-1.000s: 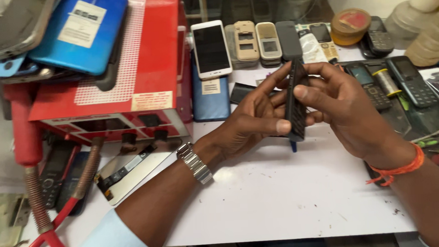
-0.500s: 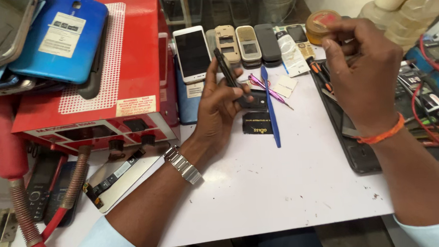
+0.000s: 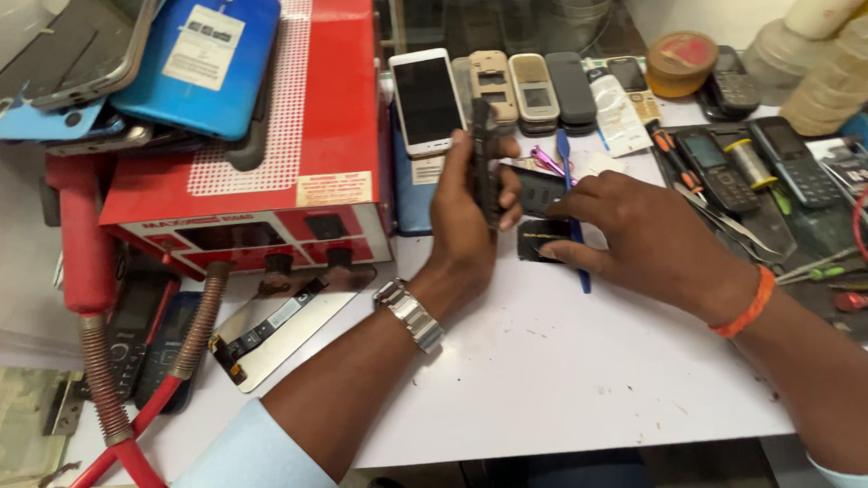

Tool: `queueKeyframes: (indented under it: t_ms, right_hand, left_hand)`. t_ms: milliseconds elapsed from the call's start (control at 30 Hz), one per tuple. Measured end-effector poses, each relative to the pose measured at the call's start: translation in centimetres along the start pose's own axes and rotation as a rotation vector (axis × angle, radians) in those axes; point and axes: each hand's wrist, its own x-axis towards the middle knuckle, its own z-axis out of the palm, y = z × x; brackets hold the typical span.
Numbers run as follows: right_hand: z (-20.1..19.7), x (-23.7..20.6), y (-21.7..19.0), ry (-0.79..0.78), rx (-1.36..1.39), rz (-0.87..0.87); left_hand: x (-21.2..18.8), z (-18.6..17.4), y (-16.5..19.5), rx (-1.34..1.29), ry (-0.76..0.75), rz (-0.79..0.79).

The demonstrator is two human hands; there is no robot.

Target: The person uses a blue plastic pry tool to open the back cover of a black feature phone, removes the battery, and reassembles the device. Then the person picks up a red smartphone, removes its back cover, and uses a purple tool to probe the internal components.

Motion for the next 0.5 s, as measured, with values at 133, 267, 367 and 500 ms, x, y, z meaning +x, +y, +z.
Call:
queueKeyframes:
  t_ms: [133,267,367,500]
  right_hand:
    - [-0.4,-0.1,-0.4,-0.046,-0.089,0.008]
    - [-0.5,-0.2,-0.8,-0.067,-0.118,-0.015]
    - [-0.2,0.0,-1.0,-0.123,-0.134,0.03]
    - [0.1,-0.1,-0.8,-0.137,-0.132,0.061]
  left_hand:
    - [-0.7,1.1,-0.2,0.186,0.027,-0.07]
    - [-1.4,2.2,0.0,0.207,-0.033,-0.126]
    - [-1.8,2.6,0.3,0.174,-0.113,-0.154]
    - [-2.1,2.8,0.4,0.14,-0.211,-0.18]
